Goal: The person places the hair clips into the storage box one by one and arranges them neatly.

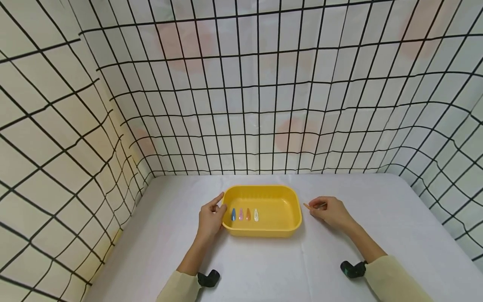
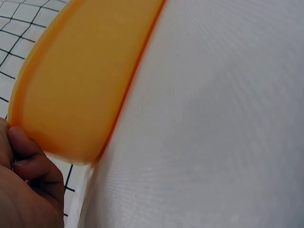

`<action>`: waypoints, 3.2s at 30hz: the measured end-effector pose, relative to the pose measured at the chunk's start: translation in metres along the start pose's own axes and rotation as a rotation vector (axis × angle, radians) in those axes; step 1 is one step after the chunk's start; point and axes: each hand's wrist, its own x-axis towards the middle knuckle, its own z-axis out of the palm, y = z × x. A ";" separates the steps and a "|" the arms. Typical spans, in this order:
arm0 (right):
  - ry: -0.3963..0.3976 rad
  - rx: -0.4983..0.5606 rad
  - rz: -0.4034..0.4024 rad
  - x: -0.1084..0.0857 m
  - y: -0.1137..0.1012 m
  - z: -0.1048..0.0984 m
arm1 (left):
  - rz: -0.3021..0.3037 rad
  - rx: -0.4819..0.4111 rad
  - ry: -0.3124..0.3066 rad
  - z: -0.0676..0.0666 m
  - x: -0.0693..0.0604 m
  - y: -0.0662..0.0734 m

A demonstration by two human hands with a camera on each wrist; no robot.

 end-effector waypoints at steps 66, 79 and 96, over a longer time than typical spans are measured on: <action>0.094 -0.011 0.002 -0.001 -0.013 -0.012 | 0.012 -0.014 -0.001 0.001 0.000 0.000; -0.044 0.287 0.041 -0.009 -0.022 -0.021 | -0.002 0.008 0.016 0.002 0.001 -0.001; -0.131 0.463 0.024 -0.012 -0.054 -0.024 | 0.000 -0.021 0.011 0.002 0.000 0.003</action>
